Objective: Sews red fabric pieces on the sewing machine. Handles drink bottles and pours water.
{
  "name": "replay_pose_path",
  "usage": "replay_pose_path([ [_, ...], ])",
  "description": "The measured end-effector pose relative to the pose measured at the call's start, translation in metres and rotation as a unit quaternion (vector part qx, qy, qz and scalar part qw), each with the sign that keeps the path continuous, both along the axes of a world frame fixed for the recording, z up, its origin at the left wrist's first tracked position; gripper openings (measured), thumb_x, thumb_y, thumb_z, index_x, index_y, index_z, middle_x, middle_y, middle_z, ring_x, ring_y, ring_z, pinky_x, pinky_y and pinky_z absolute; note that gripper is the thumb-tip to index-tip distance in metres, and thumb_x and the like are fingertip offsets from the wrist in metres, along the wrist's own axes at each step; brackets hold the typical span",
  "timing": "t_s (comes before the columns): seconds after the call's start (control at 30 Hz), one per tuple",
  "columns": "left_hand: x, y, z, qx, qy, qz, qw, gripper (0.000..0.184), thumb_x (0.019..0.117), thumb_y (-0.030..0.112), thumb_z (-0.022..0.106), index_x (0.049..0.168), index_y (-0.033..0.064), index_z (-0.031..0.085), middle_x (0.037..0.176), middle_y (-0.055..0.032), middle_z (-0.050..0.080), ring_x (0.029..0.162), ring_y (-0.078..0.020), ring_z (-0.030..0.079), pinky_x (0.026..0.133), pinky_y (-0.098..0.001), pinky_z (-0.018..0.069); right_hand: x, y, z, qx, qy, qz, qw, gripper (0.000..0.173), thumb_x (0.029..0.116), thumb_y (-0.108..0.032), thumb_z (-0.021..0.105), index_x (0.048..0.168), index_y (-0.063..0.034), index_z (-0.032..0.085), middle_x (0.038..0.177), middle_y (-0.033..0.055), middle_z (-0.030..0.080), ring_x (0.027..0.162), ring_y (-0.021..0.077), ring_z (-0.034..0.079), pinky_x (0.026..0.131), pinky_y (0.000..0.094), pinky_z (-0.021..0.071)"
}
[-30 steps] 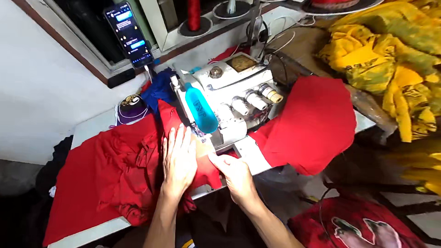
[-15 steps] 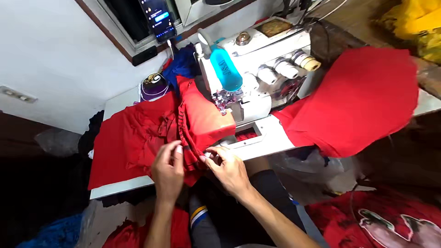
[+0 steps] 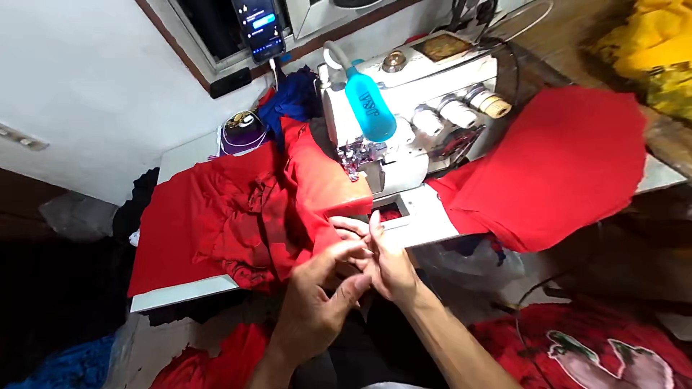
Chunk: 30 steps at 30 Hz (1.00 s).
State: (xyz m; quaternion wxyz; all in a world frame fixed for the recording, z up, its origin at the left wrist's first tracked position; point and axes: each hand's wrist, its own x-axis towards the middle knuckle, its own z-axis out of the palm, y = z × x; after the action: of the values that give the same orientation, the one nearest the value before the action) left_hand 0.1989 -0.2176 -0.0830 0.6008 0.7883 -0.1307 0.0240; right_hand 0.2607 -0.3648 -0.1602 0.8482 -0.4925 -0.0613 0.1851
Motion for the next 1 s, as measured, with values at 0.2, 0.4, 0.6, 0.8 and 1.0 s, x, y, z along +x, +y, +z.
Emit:
replay_pose_path([
  [0.2, -0.005, 0.031, -0.027, -0.046, 0.002, 0.062, 0.997, 0.021, 0.1039, 0.007, 0.053, 0.113, -0.0054, 0.069, 0.092, -0.0094, 0.076, 0.072, -0.0155, 0.073, 0.061, -0.0299, 0.0632, -0.001, -0.007, -0.011, 0.020, 0.097, 0.013, 0.995, 0.030, 0.1022, -0.017, 0.059, 0.127, -0.0012, 0.064, 0.102, 0.0121, 0.074, 0.087, 0.0177, 0.072, 0.081, 0.0329, 0.0613],
  [0.4, 0.006, 0.045, -0.021, 0.128, -0.089, 0.174, 0.972, 0.018, 0.0997, 0.013, 0.061, 0.105, 0.0023, 0.074, 0.090, -0.0015, 0.077, 0.075, -0.0093, 0.073, 0.067, -0.0237, 0.0629, -0.002, -0.004, -0.002, -0.038, 0.077, -0.051, 0.995, 0.021, 0.0978, -0.004, 0.066, 0.118, 0.0011, 0.070, 0.091, 0.0124, 0.075, 0.077, 0.0178, 0.073, 0.074, 0.0320, 0.0623],
  [0.6, 0.021, 0.028, -0.020, 0.225, -0.194, 0.158, 0.942, 0.015, 0.0951, 0.014, 0.067, 0.103, 0.0069, 0.078, 0.103, -0.0015, 0.076, 0.095, -0.0063, 0.072, 0.082, -0.0225, 0.0621, -0.017, -0.008, 0.006, -0.221, -0.109, -0.130, 0.960, 0.014, 0.0923, -0.014, 0.074, 0.105, -0.0127, 0.078, 0.088, -0.0023, 0.077, 0.076, 0.0080, 0.073, 0.071, 0.0255, 0.0633],
  [0.8, 0.071, 0.036, 0.011, 0.456, -0.254, -0.018, 0.853, 0.040, 0.0855, 0.000, 0.058, 0.115, 0.0171, 0.079, 0.126, 0.0013, 0.072, 0.117, -0.0245, 0.064, 0.090, -0.0395, 0.0547, -0.027, 0.000, 0.005, -0.310, -0.285, -0.242, 0.874, 0.015, 0.0886, -0.010, 0.070, 0.100, -0.0110, 0.080, 0.095, -0.0039, 0.077, 0.087, -0.0009, 0.072, 0.079, 0.0168, 0.0603],
  [1.0, 0.099, 0.043, 0.023, 0.491, -0.275, -0.141, 0.814, 0.020, 0.0894, 0.009, 0.064, 0.095, 0.0197, 0.080, 0.090, 0.0021, 0.073, 0.100, -0.0225, 0.065, 0.081, -0.0385, 0.0505, -0.028, -0.005, 0.009, -0.311, -0.307, -0.257, 0.862, 0.016, 0.0878, -0.008, 0.070, 0.100, -0.0099, 0.079, 0.095, -0.0028, 0.077, 0.087, -0.0004, 0.072, 0.080, 0.0162, 0.0597],
])
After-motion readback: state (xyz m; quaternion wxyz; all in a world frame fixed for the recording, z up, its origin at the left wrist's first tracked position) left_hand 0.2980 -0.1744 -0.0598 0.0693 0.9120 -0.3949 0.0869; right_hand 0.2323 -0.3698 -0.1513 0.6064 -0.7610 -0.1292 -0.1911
